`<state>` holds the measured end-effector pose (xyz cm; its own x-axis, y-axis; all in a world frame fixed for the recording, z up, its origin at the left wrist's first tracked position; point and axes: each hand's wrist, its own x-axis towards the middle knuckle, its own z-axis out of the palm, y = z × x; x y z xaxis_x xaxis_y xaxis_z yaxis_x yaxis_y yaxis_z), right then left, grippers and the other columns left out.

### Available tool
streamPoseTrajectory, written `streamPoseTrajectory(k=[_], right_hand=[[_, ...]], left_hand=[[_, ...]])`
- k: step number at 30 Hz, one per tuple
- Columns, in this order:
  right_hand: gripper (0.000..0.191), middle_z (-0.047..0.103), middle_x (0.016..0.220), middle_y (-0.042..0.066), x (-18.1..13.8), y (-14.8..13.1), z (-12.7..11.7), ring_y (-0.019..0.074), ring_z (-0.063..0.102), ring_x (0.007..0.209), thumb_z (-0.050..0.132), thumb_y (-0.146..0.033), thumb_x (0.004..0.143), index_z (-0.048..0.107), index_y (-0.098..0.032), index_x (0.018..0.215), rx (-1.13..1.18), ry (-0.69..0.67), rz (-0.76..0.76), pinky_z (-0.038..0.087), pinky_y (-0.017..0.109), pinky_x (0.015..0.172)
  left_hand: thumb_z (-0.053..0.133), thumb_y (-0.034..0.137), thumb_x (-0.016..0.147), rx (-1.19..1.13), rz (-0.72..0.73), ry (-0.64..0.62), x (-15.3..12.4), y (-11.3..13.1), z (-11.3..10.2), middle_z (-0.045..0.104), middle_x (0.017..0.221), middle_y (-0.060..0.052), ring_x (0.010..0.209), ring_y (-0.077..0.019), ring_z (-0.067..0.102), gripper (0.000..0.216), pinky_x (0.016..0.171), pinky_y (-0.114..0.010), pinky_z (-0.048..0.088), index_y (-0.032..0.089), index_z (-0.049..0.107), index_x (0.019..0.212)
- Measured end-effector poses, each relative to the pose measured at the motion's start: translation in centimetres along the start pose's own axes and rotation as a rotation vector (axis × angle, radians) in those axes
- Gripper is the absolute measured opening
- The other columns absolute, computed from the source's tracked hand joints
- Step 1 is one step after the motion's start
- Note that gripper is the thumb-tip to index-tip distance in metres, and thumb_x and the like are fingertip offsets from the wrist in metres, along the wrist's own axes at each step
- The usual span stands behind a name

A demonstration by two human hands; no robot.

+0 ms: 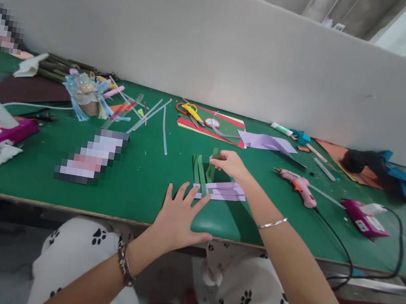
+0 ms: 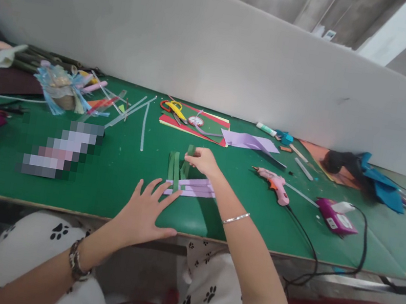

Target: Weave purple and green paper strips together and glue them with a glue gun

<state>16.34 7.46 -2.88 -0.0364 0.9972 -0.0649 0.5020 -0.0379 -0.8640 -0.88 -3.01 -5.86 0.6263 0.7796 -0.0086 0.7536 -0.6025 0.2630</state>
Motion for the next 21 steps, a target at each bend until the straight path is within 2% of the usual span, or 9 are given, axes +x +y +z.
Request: streamPoseTrajectory(k=[2,5,6,9,13,16,21], right_hand=[[0.008,0.047,0.046,-0.008,0.0,-0.1,-0.1,0.0073,0.046,0.046,0.056,-0.010,0.062,0.056,-0.015,0.068,0.002,-0.011,-0.016,0.040,0.023,0.051],[0.013,0.049,0.048,-0.008,-0.3,-0.1,-0.2,0.0084,0.049,0.049,0.055,-0.011,0.062,0.055,-0.016,0.074,0.003,-0.021,-0.058,0.041,0.024,0.054],[0.014,0.049,0.049,-0.008,-0.5,-0.1,-0.3,0.0087,0.050,0.050,0.055,-0.011,0.062,0.055,-0.016,0.075,0.002,-0.019,-0.074,0.041,0.024,0.055],[0.015,0.043,0.046,-0.010,-1.0,-0.1,-0.4,0.0090,0.047,0.050,0.056,-0.014,0.062,0.054,-0.017,0.077,-0.011,0.002,-0.123,0.040,0.024,0.055],[0.020,0.041,0.050,-0.010,-1.3,0.3,-0.3,0.0090,0.045,0.051,0.054,-0.018,0.064,0.054,-0.017,0.084,-0.032,0.037,-0.167,0.039,0.025,0.056],[0.024,0.046,0.056,-0.008,-1.3,0.8,-0.2,0.0094,0.047,0.054,0.051,-0.018,0.066,0.054,-0.016,0.090,-0.061,0.057,-0.164,0.041,0.025,0.059],[0.029,0.060,0.077,0.002,-2.1,1.5,-0.5,0.0117,0.053,0.064,0.056,-0.018,0.065,0.057,-0.014,0.094,-0.166,0.096,-0.108,0.043,0.027,0.065]], left_hand=[[0.051,0.057,0.076,-0.072,0.008,0.034,0.1,-0.6,-0.8,0.038,0.136,-0.016,0.124,-0.0367,0.030,0.071,0.098,-0.062,0.021,0.020,0.034,0.135],[0.049,0.044,0.081,-0.171,-0.033,0.137,1.3,-1.8,-2.5,0.046,0.126,-0.017,0.115,-0.0283,0.042,0.058,0.095,-0.042,0.036,0.010,0.043,0.128],[0.050,0.041,0.081,-0.180,-0.054,0.167,2.1,-2.2,-3.1,0.050,0.121,-0.015,0.112,-0.0271,0.045,0.053,0.093,-0.039,0.038,0.010,0.047,0.124],[0.050,0.036,0.082,-0.215,-0.100,0.159,5.0,-2.7,-4.1,0.059,0.108,-0.010,0.104,-0.0247,0.050,0.036,0.086,-0.035,0.039,0.016,0.059,0.110],[0.056,0.039,0.077,-0.202,-0.162,0.118,8.5,-2.7,-3.8,0.064,0.093,-0.007,0.095,-0.0270,0.055,0.026,0.079,-0.037,0.037,0.018,0.066,0.089],[0.054,0.035,0.078,-0.226,-0.204,0.106,9.4,-2.8,-3.0,0.065,0.081,-0.002,0.085,-0.0233,0.058,0.019,0.075,-0.036,0.034,0.019,0.065,0.077],[0.049,0.033,0.081,-0.272,-0.251,0.089,9.2,-3.4,-2.3,0.065,0.073,0.001,0.078,-0.0189,0.059,0.020,0.067,-0.030,0.031,0.019,0.061,0.073]])
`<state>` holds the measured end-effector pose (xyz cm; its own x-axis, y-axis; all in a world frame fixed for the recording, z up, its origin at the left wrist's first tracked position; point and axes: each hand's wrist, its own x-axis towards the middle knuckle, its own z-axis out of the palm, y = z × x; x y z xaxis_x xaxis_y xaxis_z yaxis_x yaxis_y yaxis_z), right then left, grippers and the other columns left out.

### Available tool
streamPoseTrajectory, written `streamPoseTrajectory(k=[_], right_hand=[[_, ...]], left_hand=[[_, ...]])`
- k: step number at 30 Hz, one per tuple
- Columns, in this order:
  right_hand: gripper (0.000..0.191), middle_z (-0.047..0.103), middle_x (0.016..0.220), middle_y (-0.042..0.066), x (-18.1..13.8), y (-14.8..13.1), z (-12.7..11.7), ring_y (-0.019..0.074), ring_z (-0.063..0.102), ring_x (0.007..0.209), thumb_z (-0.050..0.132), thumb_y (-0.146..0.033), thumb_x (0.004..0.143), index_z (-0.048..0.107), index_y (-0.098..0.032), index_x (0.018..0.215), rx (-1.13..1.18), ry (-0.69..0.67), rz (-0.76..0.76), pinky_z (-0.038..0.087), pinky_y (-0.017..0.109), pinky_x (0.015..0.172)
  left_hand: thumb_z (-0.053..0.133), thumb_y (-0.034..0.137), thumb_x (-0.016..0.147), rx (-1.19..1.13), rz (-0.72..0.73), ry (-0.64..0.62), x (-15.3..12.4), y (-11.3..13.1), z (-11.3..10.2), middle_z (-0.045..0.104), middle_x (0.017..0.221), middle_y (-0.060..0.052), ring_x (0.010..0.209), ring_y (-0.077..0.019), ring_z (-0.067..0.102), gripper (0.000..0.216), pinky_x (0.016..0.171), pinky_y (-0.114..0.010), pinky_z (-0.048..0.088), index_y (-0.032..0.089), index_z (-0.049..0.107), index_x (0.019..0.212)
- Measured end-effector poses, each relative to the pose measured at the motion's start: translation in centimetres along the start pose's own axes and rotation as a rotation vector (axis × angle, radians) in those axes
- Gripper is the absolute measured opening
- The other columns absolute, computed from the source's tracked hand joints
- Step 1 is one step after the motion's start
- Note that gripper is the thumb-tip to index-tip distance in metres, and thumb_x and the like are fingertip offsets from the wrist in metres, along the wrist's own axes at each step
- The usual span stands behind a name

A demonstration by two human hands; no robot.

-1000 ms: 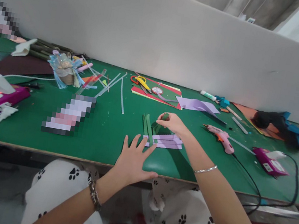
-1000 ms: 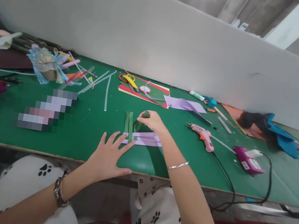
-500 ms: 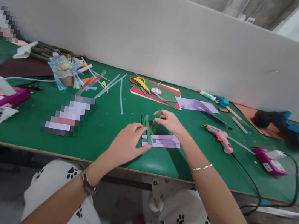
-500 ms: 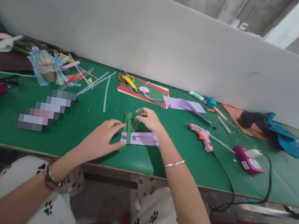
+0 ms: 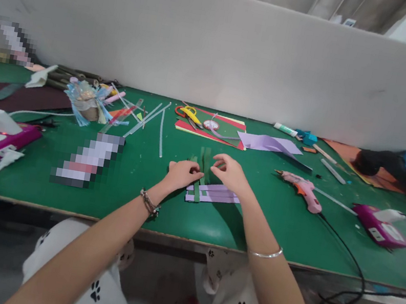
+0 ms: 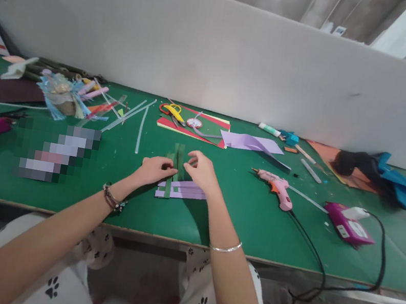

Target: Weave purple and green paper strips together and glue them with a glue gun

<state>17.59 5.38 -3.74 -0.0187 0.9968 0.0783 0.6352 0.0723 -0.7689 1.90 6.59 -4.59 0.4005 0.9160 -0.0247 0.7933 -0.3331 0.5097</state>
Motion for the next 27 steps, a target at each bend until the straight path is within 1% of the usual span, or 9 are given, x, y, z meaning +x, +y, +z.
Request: streamPoseTrajectory(k=[5,9,14,16,19,23,27], right_hand=[[0.016,0.063,0.067,0.002,-1.2,-0.2,0.1,0.0145,0.056,0.063,0.063,-0.014,0.058,0.065,-0.014,0.075,-0.085,-0.130,0.021,0.042,0.026,0.062],[0.012,0.065,0.067,0.002,-1.2,-0.2,0.6,0.0136,0.056,0.062,0.059,-0.015,0.063,0.067,-0.014,0.073,-0.127,-0.166,0.019,0.041,0.024,0.059],[0.013,0.066,0.071,0.002,-1.0,0.1,0.6,0.0128,0.057,0.065,0.057,-0.016,0.067,0.067,-0.015,0.075,-0.159,-0.162,0.012,0.041,0.023,0.061],[0.011,0.066,0.071,0.003,-1.2,0.0,0.6,0.0130,0.056,0.065,0.057,-0.019,0.068,0.067,-0.015,0.071,-0.180,-0.155,0.001,0.040,0.023,0.060],[0.015,0.064,0.067,0.002,-1.5,-0.2,0.7,0.0132,0.054,0.063,0.055,-0.024,0.071,0.065,-0.017,0.063,-0.219,-0.144,-0.018,0.037,0.023,0.057],[0.011,0.063,0.064,0.002,-1.7,-0.4,1.2,0.0128,0.053,0.061,0.058,-0.022,0.070,0.064,-0.017,0.061,-0.265,-0.127,-0.015,0.035,0.023,0.056],[0.009,0.062,0.065,0.003,-1.5,-0.6,1.6,0.0133,0.052,0.062,0.059,-0.020,0.069,0.063,-0.018,0.061,-0.311,-0.100,-0.002,0.034,0.024,0.056]], left_hand=[[0.050,0.033,0.080,-0.029,0.002,-0.018,0.0,-0.2,-0.4,0.063,0.066,0.002,0.069,-0.0176,0.058,0.024,0.060,-0.027,0.028,0.018,0.057,0.063],[0.051,0.033,0.078,-0.066,0.026,-0.033,0.2,-0.5,-0.5,0.060,0.060,0.004,0.064,-0.0160,0.057,0.024,0.059,-0.026,0.030,0.018,0.056,0.060],[0.053,0.033,0.078,-0.075,0.056,-0.021,0.2,-0.8,-0.2,0.063,0.064,0.004,0.066,-0.0154,0.057,0.019,0.061,-0.026,0.031,0.019,0.060,0.066],[0.054,0.033,0.078,-0.062,0.069,-0.007,0.1,-0.8,0.0,0.064,0.066,0.004,0.067,-0.0157,0.058,0.018,0.062,-0.027,0.030,0.019,0.061,0.068],[0.054,0.032,0.078,-0.029,0.083,0.019,0.1,-0.6,0.2,0.065,0.069,0.002,0.072,-0.0169,0.058,0.017,0.065,-0.028,0.028,0.019,0.061,0.070],[0.053,0.032,0.079,0.023,0.102,0.031,0.1,-0.3,0.2,0.064,0.070,0.001,0.075,-0.0188,0.057,0.021,0.066,-0.029,0.026,0.017,0.059,0.065],[0.051,0.034,0.080,0.064,0.127,0.031,0.2,-0.4,0.3,0.063,0.070,-0.001,0.078,-0.0203,0.057,0.027,0.065,-0.029,0.024,0.017,0.055,0.060]])
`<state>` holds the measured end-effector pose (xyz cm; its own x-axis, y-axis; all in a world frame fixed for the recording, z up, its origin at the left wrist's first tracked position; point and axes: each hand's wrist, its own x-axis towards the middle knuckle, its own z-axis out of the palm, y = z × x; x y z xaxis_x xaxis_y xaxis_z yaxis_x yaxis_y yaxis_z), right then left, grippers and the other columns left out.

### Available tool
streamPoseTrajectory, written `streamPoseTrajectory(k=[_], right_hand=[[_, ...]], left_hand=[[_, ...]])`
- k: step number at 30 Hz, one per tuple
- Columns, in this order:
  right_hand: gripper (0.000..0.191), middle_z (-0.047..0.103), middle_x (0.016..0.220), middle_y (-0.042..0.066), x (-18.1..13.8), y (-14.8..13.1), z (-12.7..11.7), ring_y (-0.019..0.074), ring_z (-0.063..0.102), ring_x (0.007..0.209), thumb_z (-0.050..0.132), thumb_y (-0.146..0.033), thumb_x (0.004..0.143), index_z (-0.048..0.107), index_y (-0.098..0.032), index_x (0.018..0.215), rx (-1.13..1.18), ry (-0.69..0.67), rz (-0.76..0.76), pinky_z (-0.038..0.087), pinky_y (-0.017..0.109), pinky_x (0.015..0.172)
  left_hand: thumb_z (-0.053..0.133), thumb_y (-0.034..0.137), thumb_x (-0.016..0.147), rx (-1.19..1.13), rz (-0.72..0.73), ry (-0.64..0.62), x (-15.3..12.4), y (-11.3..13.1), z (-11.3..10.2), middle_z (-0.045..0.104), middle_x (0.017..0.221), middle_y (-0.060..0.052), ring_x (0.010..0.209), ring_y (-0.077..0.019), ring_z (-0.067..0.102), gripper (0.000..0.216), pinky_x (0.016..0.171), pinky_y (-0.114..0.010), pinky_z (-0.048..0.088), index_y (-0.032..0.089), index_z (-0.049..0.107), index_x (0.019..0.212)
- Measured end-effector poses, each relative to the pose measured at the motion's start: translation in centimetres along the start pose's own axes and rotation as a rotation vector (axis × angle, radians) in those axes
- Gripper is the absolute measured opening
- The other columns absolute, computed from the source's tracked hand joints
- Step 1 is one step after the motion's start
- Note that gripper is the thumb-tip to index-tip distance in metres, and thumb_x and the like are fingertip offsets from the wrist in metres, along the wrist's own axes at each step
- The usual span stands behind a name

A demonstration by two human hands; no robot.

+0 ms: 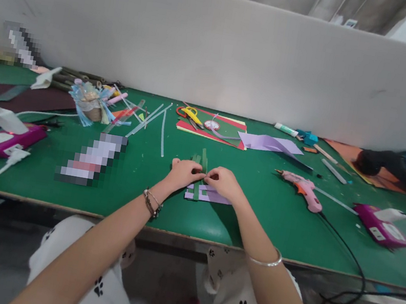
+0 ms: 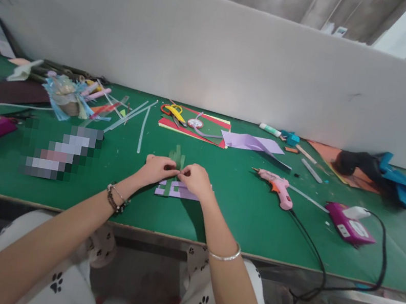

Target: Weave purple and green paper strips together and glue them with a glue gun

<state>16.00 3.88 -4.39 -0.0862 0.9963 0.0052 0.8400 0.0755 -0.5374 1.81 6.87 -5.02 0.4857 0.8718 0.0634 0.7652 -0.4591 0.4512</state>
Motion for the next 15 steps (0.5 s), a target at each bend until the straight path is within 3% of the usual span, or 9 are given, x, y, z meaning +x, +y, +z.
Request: streamPoseTrajectory(k=[4,11,15], right_hand=[[0.013,0.061,0.065,0.003,0.08,-0.14,0.12,0.0141,0.052,0.063,0.057,-0.018,0.070,0.061,-0.018,0.057,-0.036,0.015,0.000,0.034,0.024,0.056],[0.010,0.058,0.066,0.003,-0.03,-0.13,0.13,0.0129,0.050,0.063,0.056,-0.013,0.067,0.056,-0.018,0.058,-0.073,0.028,-0.005,0.034,0.023,0.057],[0.005,0.056,0.067,0.000,0.01,-0.06,0.10,0.0113,0.048,0.060,0.058,-0.013,0.066,0.056,-0.017,0.068,-0.085,0.031,-0.004,0.033,0.022,0.055]], left_hand=[[0.051,0.036,0.081,0.017,0.010,0.002,0.08,-0.18,0.10,0.063,0.070,-0.002,0.077,-0.0209,0.056,0.032,0.065,-0.030,0.024,0.016,0.053,0.057],[0.055,0.031,0.078,-0.005,0.035,0.027,0.19,-0.31,0.43,0.063,0.072,0.001,0.076,-0.0189,0.057,0.016,0.068,-0.031,0.027,0.018,0.059,0.069],[0.051,0.026,0.080,-0.014,0.048,0.116,-0.38,-0.11,0.09,0.063,0.088,-0.003,0.083,-0.0192,0.057,0.012,0.077,-0.034,0.032,0.018,0.058,0.086]])
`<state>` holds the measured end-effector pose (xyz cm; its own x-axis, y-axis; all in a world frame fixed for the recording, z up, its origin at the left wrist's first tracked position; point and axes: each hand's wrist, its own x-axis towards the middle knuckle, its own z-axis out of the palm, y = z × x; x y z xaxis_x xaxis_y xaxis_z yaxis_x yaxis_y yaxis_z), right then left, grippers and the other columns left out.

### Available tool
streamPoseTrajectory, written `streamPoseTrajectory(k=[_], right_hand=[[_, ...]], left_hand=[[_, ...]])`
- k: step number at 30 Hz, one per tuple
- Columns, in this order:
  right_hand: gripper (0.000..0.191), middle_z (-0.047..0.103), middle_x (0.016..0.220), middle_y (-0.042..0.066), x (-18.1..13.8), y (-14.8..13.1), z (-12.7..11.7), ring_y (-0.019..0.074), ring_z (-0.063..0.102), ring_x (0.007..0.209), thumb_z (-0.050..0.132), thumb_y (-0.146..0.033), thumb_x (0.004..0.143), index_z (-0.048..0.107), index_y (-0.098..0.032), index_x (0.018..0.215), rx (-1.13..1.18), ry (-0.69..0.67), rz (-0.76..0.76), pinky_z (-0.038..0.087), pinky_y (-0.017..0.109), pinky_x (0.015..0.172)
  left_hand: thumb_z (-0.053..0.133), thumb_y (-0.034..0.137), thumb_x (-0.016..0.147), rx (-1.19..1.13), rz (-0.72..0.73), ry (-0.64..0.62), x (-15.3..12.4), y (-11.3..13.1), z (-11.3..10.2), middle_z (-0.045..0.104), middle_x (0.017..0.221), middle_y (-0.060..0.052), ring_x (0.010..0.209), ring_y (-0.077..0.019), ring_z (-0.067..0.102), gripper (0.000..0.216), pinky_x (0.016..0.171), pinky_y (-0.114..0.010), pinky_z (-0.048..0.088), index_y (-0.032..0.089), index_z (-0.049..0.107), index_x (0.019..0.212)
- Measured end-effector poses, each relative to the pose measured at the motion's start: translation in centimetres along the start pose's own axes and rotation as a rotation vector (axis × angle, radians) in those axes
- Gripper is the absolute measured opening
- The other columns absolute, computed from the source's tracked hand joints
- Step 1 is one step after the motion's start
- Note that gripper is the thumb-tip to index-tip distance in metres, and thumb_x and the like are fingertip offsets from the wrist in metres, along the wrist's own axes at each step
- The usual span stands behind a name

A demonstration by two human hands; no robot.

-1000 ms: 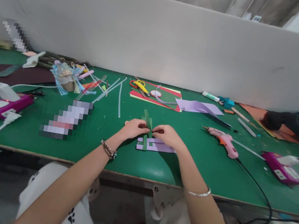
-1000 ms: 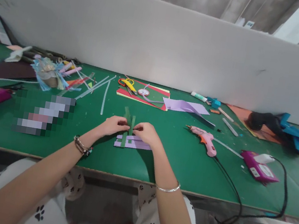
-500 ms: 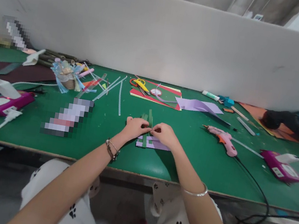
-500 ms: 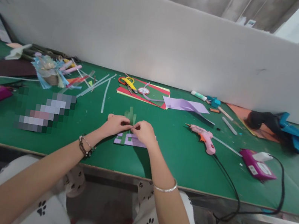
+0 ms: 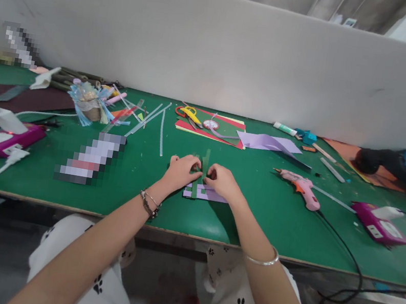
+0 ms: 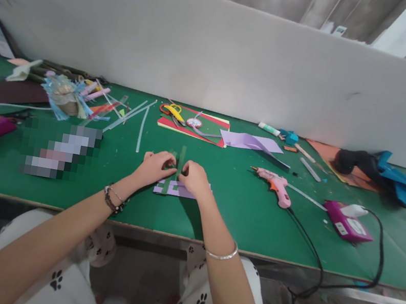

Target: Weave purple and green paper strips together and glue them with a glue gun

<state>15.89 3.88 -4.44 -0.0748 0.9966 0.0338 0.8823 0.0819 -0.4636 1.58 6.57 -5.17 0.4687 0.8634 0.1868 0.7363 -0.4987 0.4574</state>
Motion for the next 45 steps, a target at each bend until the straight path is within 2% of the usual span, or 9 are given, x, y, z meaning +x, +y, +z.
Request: streamPoseTrajectory(k=[3,6,8,12,18,21,24,29,45], right_hand=[[0.006,0.055,0.066,-0.001,0.0,0.1,-0.1,0.0105,0.047,0.058,0.057,-0.013,0.067,0.056,-0.016,0.071,-0.006,-0.016,-0.015,0.032,0.021,0.054],[0.008,0.055,0.065,0.001,0.0,0.2,-0.1,0.0116,0.048,0.060,0.054,-0.012,0.069,0.056,-0.016,0.062,-0.022,-0.031,-0.045,0.033,0.022,0.056],[0.013,0.055,0.067,0.003,0.0,0.4,-0.2,0.0132,0.050,0.064,0.051,-0.011,0.070,0.056,-0.016,0.059,-0.033,-0.036,-0.068,0.034,0.023,0.059],[0.020,0.058,0.077,0.006,-0.1,0.7,-0.6,0.0136,0.053,0.071,0.044,-0.005,0.072,0.061,-0.015,0.069,-0.035,-0.067,-0.124,0.038,0.023,0.065],[0.029,0.059,0.092,0.010,-1.7,1.1,-1.1,0.0172,0.054,0.090,0.038,-0.007,0.079,0.063,-0.013,0.093,-0.057,-0.105,-0.182,0.040,0.029,0.082],[0.040,0.055,0.117,0.014,-3.8,1.1,-0.6,0.0232,0.047,0.111,0.033,-0.018,0.084,0.051,-0.016,0.120,-0.119,-0.029,-0.150,0.035,0.041,0.092],[0.051,0.033,0.142,0.008,-5.9,0.6,0.2,0.0233,0.024,0.132,0.028,-0.033,0.088,0.028,-0.023,0.138,-0.195,-0.069,-0.125,0.020,0.050,0.103],[0.062,0.017,0.147,0.009,-7.3,-0.2,0.9,0.0230,0.012,0.135,0.026,-0.047,0.087,0.021,-0.015,0.141,-0.311,-0.158,-0.052,0.007,0.050,0.107],[0.064,0.018,0.146,0.007,-7.5,-0.2,1.0,0.0202,0.014,0.135,0.022,-0.050,0.087,0.025,-0.012,0.139,-0.388,-0.118,-0.043,0.011,0.046,0.108]], left_hand=[[0.045,0.025,0.084,-0.026,0.091,0.027,-1.0,0.2,-0.5,0.059,0.106,-0.006,0.096,-0.0176,0.054,0.020,0.084,-0.031,0.035,0.018,0.055,0.100],[0.047,0.032,0.083,-0.043,0.313,-0.079,-2.2,0.3,-0.6,0.051,0.124,-0.008,0.114,-0.0190,0.045,0.034,0.096,-0.032,0.032,0.019,0.050,0.114],[0.048,0.035,0.082,-0.014,0.370,-0.151,-2.7,0.3,-0.3,0.043,0.134,-0.008,0.123,-0.0214,0.038,0.045,0.103,-0.039,0.025,0.020,0.042,0.124],[0.047,0.038,0.082,0.031,0.300,-0.216,-2.8,0.4,0.4,0.037,0.139,-0.008,0.126,-0.0226,0.035,0.058,0.107,-0.049,0.013,0.022,0.026,0.134],[0.043,0.041,0.084,0.098,0.287,-0.236,-2.7,0.5,0.5,0.040,0.137,-0.010,0.127,-0.0227,0.034,0.056,0.107,-0.050,0.012,0.018,0.029,0.133],[0.037,0.044,0.086,0.149,0.306,-0.263,-2.8,0.4,0.6,0.034,0.141,-0.010,0.130,-0.0233,0.028,0.054,0.107,-0.050,0.009,0.017,0.033,0.132],[0.033,0.046,0.087,0.179,0.313,-0.269,-2.9,0.3,0.5,0.033,0.142,-0.009,0.131,-0.0226,0.026,0.054,0.108,-0.049,0.007,0.018,0.034,0.133],[0.029,0.047,0.089,0.213,0.333,-0.316,-2.8,0.3,0.2,0.028,0.144,-0.006,0.133,-0.0210,0.021,0.053,0.108,-0.048,0.002,0.022,0.031,0.136],[0.020,0.056,0.089,0.208,0.464,-0.321,-3.4,-1.7,-0.9,0.021,0.146,-0.006,0.134,-0.0217,0.017,0.060,0.107,-0.049,-0.007,0.022,0.026,0.138]])
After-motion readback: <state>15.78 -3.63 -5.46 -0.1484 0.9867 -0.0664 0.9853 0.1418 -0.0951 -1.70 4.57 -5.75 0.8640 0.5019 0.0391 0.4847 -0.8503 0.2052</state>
